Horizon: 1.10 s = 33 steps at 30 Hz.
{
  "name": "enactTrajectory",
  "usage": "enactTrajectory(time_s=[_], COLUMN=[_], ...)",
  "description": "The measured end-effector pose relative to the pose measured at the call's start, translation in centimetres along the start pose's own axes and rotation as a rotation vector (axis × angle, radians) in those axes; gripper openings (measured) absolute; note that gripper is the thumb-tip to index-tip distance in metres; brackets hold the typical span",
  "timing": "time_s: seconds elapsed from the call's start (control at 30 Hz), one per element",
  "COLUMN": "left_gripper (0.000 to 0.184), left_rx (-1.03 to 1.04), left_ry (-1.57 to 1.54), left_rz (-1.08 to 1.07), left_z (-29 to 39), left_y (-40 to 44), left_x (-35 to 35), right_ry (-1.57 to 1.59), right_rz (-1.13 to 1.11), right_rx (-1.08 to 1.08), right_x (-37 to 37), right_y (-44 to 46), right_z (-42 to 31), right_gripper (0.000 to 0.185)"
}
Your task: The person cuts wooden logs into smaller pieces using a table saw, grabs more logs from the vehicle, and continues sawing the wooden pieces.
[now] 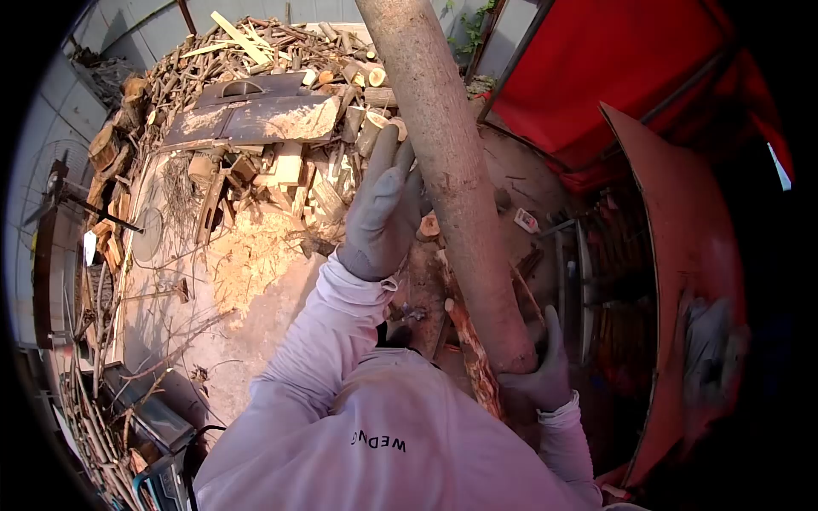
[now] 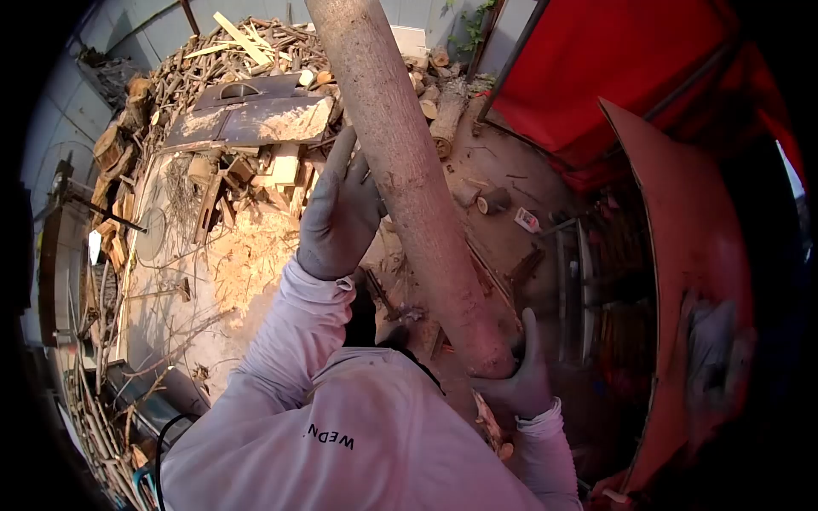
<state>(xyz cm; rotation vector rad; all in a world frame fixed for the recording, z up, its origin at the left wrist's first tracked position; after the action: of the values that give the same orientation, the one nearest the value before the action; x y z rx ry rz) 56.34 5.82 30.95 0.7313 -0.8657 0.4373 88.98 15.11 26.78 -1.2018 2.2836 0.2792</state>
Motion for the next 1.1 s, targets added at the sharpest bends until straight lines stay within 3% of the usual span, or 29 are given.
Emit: enactTrajectory(time_s=[0.03, 0.1, 0.2, 0.23, 0.3, 0.4, 0.47, 0.6, 0.7, 0.73, 0.8, 0.83, 0.9, 0.93, 1.0, 1.1], left_gripper=[0.085, 0.073, 0.059, 0.059, 0.040, 0.035, 0.037, 0.046, 0.042, 0.039, 0.033, 0.033, 0.033, 0.042, 0.043, 0.042], left_rx=[0.016, -0.206, -0.294, -0.318, -0.293, -0.350, -0.519, -0.507, -0.504, -0.520, -0.555, -0.531, -0.491, -0.465, -0.429, -0.404], left_ry=[0.387, 0.222, 0.179, 0.164, 0.276, 0.380, -0.195, -0.233, -0.203, -0.219, -0.331, -0.185, -0.345, -0.243, -0.326, -0.367], left_rz=[-0.112, 0.056, 0.208, 0.200, 0.084, 0.086, 0.177, 0.235, 0.100, 0.138, 0.271, 0.264, 0.233, 0.310, 0.301, 0.277], left_z=[-1.5, -3.7, -8.2, -9.9, -12.4, -15.0, -15.2, -16.0, -15.1, -14.9, -14.2, -15.1, -14.8, -15.4, -15.8, -15.9], left_y=[1.4, 4.0, 4.6, 4.3, 3.9, 5.2, 7.7, 12.8, 17.5, 18.9, 21.5, 21.9, 24.4, 24.8, 25.8, 26.6], left_x=[0.4, -1.5, -4.1, -5.3, -7.6, -10.9, -11.4, -16.7, -19.3, -19.9, -20.4, -21.5, -22.6, -22.9, -23.8, -25.6], right_ry=[-0.055, -0.166, -0.134, -0.138, -0.467, -0.374, -0.315, -0.528, -0.443, 0.050, 0.544, 0.274, -0.263, -0.319, -0.411, -0.460], right_rz=[0.058, 0.175, 0.222, 0.239, 0.344, 0.323, 0.294, 0.112, 0.086, 0.227, 0.329, 0.222, 0.018, -0.026, -0.117, -0.206], right_rx=[-0.009, -0.017, 0.320, 0.342, 0.147, 0.300, 0.391, 0.558, 0.587, 0.656, 0.679, 0.700, 0.656, 0.758, 0.898, 0.836], right_x=[0.0, 0.0, 0.2, 0.3, 1.0, -0.4, -1.8, -4.4, -4.7, -4.6, -5.3, -6.8, -8.9, -10.2, -11.9, -11.5], right_y=[-0.1, -0.2, 0.3, 0.2, 0.2, 1.4, 2.7, 0.6, 6.0, 8.7, 11.8, 11.0, 11.5, 12.5, 15.8, 24.5], right_z=[0.7, 1.9, 2.6, 3.4, 6.5, 9.5, 11.7, 16.5, 12.1, 10.7, 10.7, 12.0, 15.3, 15.0, 13.6, 11.9], right_gripper=[0.134, 0.133, 0.127, 0.127, 0.123, 0.116, 0.113, 0.088, 0.080, 0.090, 0.100, 0.103, 0.109, 0.112, 0.114, 0.111])
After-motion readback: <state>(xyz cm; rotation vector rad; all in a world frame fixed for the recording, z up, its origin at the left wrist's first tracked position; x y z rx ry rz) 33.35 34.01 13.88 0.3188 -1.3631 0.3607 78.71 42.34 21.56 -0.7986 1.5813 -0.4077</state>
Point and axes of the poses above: each hand's wrist, its own y-axis towards the middle knuckle, its own x-axis out of the palm, z = x × y, the point moved 1 cm from there along y, towards the middle knuckle, and after that the axes turned 3 degrees about -z, right-handed, at the moved point
